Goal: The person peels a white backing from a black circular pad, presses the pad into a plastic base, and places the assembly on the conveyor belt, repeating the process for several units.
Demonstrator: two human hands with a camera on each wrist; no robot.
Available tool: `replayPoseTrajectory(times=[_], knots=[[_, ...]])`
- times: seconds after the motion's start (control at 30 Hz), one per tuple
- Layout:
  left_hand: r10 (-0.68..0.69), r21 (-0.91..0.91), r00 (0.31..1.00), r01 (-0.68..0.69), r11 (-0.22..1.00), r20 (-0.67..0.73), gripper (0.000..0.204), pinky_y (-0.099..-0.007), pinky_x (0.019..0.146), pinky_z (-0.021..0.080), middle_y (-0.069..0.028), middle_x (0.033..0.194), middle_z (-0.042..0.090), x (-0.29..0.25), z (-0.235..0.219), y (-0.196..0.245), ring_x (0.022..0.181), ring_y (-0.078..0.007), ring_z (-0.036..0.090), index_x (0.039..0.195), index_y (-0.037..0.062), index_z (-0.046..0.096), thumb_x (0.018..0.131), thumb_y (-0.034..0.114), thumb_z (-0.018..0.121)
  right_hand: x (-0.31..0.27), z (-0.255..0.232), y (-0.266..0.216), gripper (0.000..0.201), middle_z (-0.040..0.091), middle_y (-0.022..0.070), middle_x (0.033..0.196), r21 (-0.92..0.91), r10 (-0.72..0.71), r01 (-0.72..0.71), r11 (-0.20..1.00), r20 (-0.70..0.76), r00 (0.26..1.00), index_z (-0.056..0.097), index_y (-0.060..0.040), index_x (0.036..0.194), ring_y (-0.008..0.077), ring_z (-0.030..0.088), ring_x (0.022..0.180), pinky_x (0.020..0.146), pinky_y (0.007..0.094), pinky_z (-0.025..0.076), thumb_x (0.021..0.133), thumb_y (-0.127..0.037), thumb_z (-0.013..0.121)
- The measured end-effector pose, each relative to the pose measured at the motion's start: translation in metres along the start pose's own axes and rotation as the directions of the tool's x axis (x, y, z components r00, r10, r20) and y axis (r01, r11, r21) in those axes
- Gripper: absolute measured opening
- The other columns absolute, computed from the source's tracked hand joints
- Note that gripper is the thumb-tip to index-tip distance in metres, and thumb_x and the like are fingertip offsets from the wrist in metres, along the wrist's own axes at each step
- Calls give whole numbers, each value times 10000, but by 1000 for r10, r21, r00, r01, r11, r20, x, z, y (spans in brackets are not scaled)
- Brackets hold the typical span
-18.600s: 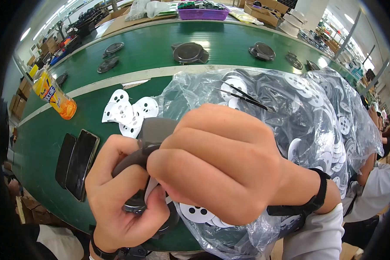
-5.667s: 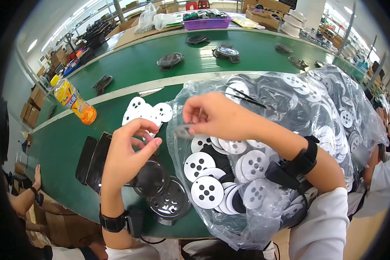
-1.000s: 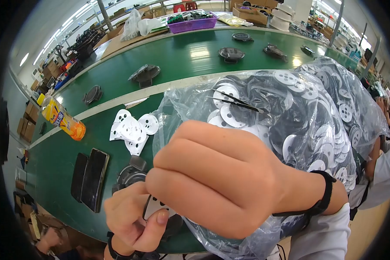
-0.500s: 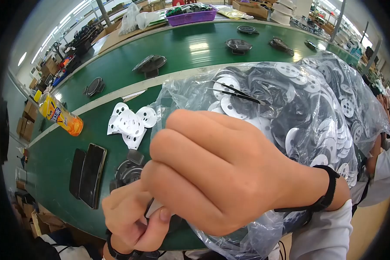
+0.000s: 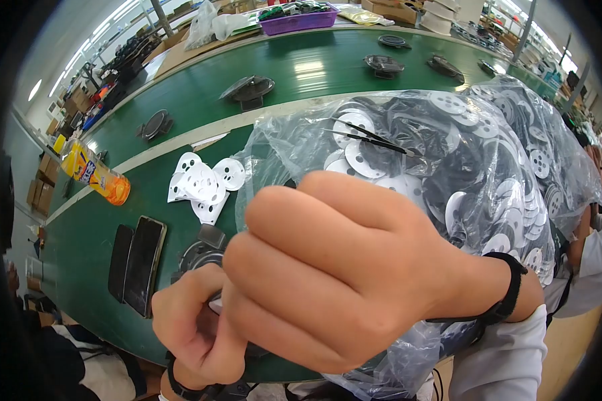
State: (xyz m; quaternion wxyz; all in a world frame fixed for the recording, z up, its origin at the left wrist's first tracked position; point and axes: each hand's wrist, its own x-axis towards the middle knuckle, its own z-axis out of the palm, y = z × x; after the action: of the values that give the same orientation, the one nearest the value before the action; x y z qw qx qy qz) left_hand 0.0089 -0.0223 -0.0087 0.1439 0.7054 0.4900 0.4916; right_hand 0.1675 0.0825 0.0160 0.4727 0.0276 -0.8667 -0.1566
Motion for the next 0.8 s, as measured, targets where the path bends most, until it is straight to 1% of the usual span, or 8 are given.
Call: replayPoseTrajectory(times=[0.1, 0.17, 0.27, 0.37, 0.5, 0.6, 0.7, 0.8], knots=[[51, -64, 998, -53, 997, -35, 208, -221, 538, 379, -101, 663, 557, 9, 3, 2, 574, -123, 496, 848, -101, 570, 673, 1, 520, 0, 0, 0, 246, 450, 29, 608, -11, -12, 12, 1000, 32, 999, 521, -56, 668, 174, 435, 501, 397, 259, 261, 507, -233, 579], [-74, -228, 997, 68, 971, -16, 129, -219, 492, 433, -87, 629, 568, 10, 1, 2, 520, -125, 559, 828, -49, 596, 699, -44, 596, -2, 6, -1, 244, 447, 27, 606, -22, -23, 23, 999, -16, 1000, 522, -59, 668, 170, 436, 504, 403, 258, 268, 509, -236, 579], [-116, -408, 989, 70, 910, -89, 110, -217, 487, 417, -76, 659, 584, 11, 6, 1, 537, -89, 546, 840, -63, 589, 734, -32, 592, -1, 1, -2, 202, 470, 26, 631, 3, -25, 25, 1000, 46, 999, 530, -61, 677, 169, 441, 513, 408, 261, 279, 550, -198, 607], [-158, -429, 985, 116, 896, -63, 94, -208, 498, 408, -70, 678, 586, 11, 2, 1, 564, -82, 540, 839, -74, 583, 750, -45, 584, 0, -3, -1, 164, 497, 24, 683, 87, 51, -53, 995, 26, 998, 588, -72, 724, 156, 437, 544, 442, 264, 301, 592, -154, 640], [-148, -410, 988, 121, 904, -35, 82, -204, 522, 416, -72, 680, 582, 8, 1, 0, 592, -83, 545, 825, -83, 574, 751, -51, 585, 6, -8, -1, 193, 509, 20, 735, 34, 190, -190, 981, -8, 982, 642, -96, 794, 146, 427, 577, 480, 263, 317, 607, -135, 668], [-262, -413, 965, 249, 876, 25, 93, -192, 541, 419, -71, 688, 583, 6, 1, 3, 597, -88, 548, 841, -87, 564, 749, -73, 561, 1, -8, 5, 233, 502, 16, 753, 119, 217, -217, 969, 13, 976, 668, -113, 825, 144, 416, 592, 503, 261, 320, 596, -150, 681], [-281, -573, 959, 255, 779, 45, 175, -193, 539, 408, -93, 743, 590, 6, 4, -3, 592, -116, 548, 888, -87, 555, 731, -15, 584, -1, -9, 8, 245, 500, 14, 750, 169, 125, -127, 977, 24, 992, 671, -111, 821, 151, 413, 587, 502, 261, 332, 578, -142, 675], [-175, -680, 983, 162, 715, 50, 378, -246, 667, 422, -135, 867, 590, 13, 5, -6, 738, -178, 564, 957, -79, 551, 678, 165, 622, 0, -9, 9, 277, 504, 18, 761, 162, 120, -121, 979, 16, 993, 667, -100, 790, 154, 415, 589, 502, 256, 340, 516, -135, 654]])
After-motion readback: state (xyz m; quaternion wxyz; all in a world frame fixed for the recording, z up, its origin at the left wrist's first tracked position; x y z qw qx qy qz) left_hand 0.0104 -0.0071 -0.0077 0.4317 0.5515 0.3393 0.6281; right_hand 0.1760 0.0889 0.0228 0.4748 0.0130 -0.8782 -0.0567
